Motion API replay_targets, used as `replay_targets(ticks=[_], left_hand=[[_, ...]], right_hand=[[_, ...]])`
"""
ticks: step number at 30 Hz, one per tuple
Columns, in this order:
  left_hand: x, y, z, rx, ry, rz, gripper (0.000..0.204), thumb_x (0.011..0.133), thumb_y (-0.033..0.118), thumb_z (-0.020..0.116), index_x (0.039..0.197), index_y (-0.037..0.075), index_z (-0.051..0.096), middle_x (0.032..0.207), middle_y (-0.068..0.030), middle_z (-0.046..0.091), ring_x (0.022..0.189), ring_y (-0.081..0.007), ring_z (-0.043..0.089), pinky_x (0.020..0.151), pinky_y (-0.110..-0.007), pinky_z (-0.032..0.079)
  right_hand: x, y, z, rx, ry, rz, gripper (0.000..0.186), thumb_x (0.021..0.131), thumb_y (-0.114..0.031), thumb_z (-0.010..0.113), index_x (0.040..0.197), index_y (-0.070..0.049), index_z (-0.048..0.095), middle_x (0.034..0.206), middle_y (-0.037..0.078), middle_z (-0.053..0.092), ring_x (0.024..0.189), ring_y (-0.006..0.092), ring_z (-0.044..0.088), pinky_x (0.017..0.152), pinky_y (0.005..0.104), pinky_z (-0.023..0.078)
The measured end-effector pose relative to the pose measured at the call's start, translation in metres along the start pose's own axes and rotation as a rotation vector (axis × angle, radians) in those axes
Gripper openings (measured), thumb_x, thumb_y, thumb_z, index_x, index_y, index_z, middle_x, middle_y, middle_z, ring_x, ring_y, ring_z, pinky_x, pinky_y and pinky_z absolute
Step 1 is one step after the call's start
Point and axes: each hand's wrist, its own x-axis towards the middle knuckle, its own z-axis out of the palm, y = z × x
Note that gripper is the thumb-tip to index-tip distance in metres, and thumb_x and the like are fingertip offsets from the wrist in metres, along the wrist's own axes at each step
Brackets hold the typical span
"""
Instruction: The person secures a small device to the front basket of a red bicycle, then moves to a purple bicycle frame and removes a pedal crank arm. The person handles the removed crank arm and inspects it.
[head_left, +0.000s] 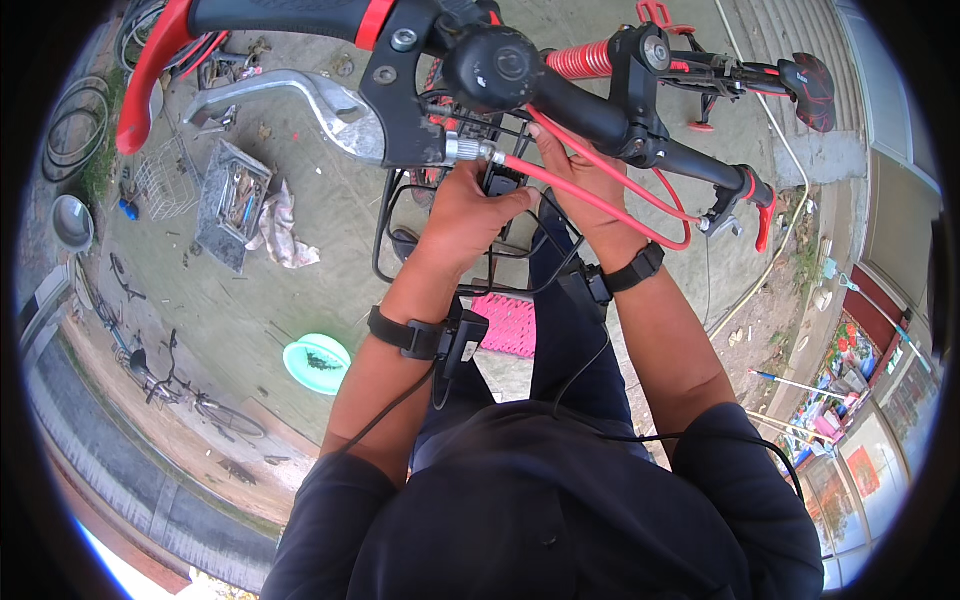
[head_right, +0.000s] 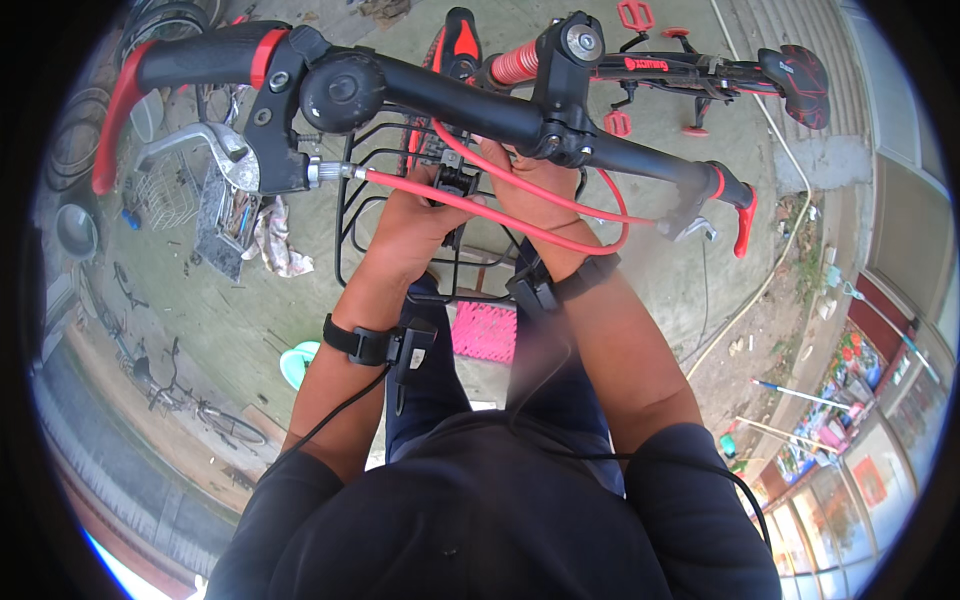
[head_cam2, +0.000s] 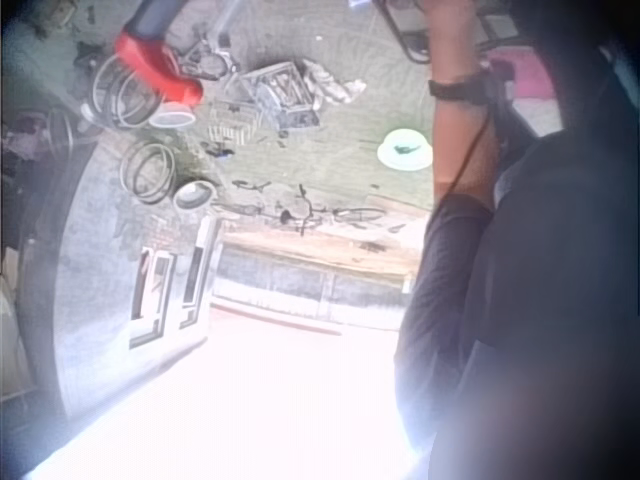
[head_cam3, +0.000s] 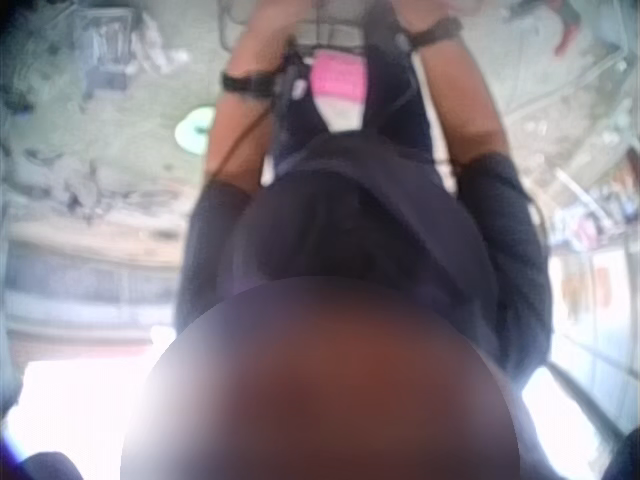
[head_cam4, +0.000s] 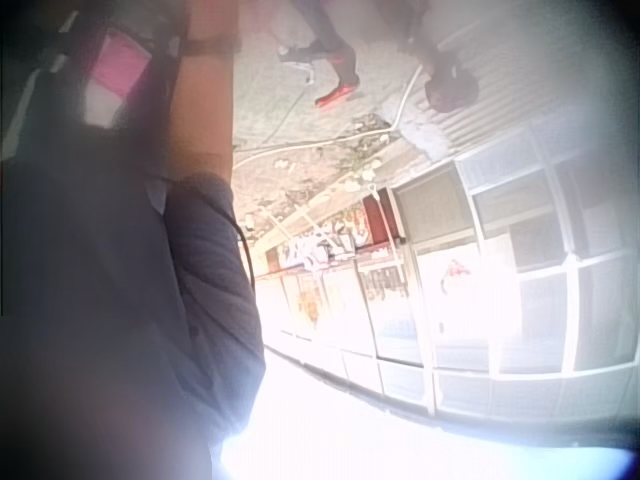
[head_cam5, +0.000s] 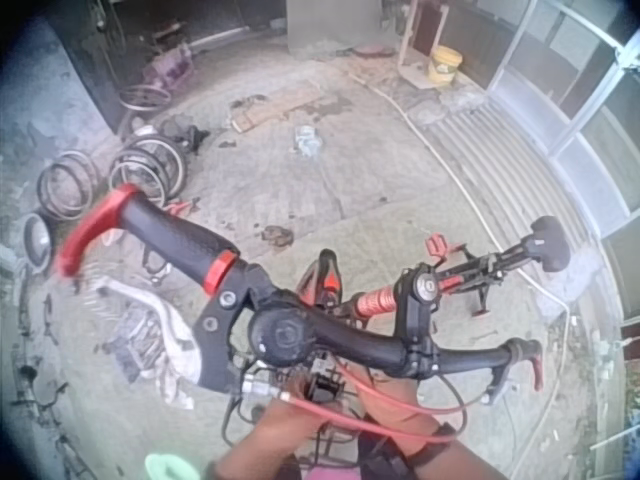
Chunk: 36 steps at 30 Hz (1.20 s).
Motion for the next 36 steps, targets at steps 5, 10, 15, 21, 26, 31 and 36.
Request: replay_targets(ticks=[5,10,15,21,26,31,36], left_hand=[[-0.008,-0.002,0.011,0.725,0.296,0.248,0.046,0.083,0.008,0.078,0.118,-0.009,0.054,0.096,-0.0102,0.068,0.084,-0.0191,0.067,0.071,-0.029,0.053],[-0.002,-0.005,0.003,-0.191,0.022,0.025,0.038,0.087,0.008,0.073,0.118,-0.003,0.055,0.097,-0.0102,0.069,0.085,-0.0229,0.069,0.069,-0.031,0.055],[0.003,-0.005,-0.007,-0.489,-0.209,-0.177,0.026,0.090,0.006,0.069,0.113,0.002,0.058,0.095,-0.0079,0.067,0.080,-0.0171,0.067,0.067,-0.030,0.054],[0.005,-0.019,0.002,0.137,0.041,0.055,0.028,0.090,0.010,0.069,0.112,-0.002,0.058,0.089,-0.0066,0.067,0.071,-0.0124,0.063,0.061,-0.027,0.049],[0.002,-0.021,0.013,0.189,0.173,0.256,0.033,0.087,0.006,0.070,0.117,-0.001,0.057,0.093,-0.0072,0.065,0.074,-0.0116,0.062,0.061,-0.026,0.050],[-0.001,-0.006,-0.002,-0.515,-0.119,-0.185,0.032,0.087,0.002,0.068,0.117,0.000,0.057,0.093,-0.0091,0.064,0.074,-0.0150,0.064,0.056,-0.028,0.052],[0.007,-0.003,0.001,-0.448,-0.152,-0.150,0.033,0.087,0.001,0.064,0.117,-0.003,0.052,0.081,-0.0073,0.061,0.062,-0.0155,0.061,0.051,-0.027,0.048]], right_hand=[[-0.003,0.000,-0.001,-0.003,-0.048,0.086,0.029,0.093,-0.022,0.071,0.118,-0.008,0.071,0.104,0.008,0.074,0.088,0.0123,0.067,0.076,0.0288,0.052],[0.001,0.001,0.000,0.009,0.017,-0.042,0.028,0.092,-0.020,0.071,0.117,-0.008,0.071,0.103,0.008,0.074,0.088,0.0129,0.067,0.076,0.0287,0.052],[-0.002,-0.001,-0.002,0.029,-0.051,0.076,0.028,0.093,-0.023,0.071,0.116,-0.007,0.071,0.103,0.008,0.074,0.089,0.0135,0.067,0.079,0.0293,0.052],[-0.003,0.002,0.001,-0.014,-0.012,0.032,0.030,0.093,-0.026,0.071,0.117,-0.008,0.071,0.103,0.008,0.074,0.090,0.0133,0.067,0.080,0.0287,0.052],[-0.003,0.003,0.001,-0.001,-0.031,0.089,0.029,0.093,-0.025,0.071,0.117,-0.008,0.071,0.103,0.008,0.074,0.088,0.0132,0.067,0.078,0.0279,0.052],[-0.002,-0.002,-0.002,0.085,-0.045,0.105,0.028,0.093,-0.023,0.070,0.117,-0.009,0.071,0.102,0.008,0.073,0.086,0.0145,0.067,0.077,0.0285,0.052],[-0.001,-0.004,-0.003,0.084,-0.050,0.105,0.028,0.094,-0.023,0.070,0.117,-0.009,0.071,0.102,0.009,0.073,0.087,0.0158,0.067,0.077,0.0297,0.052]])
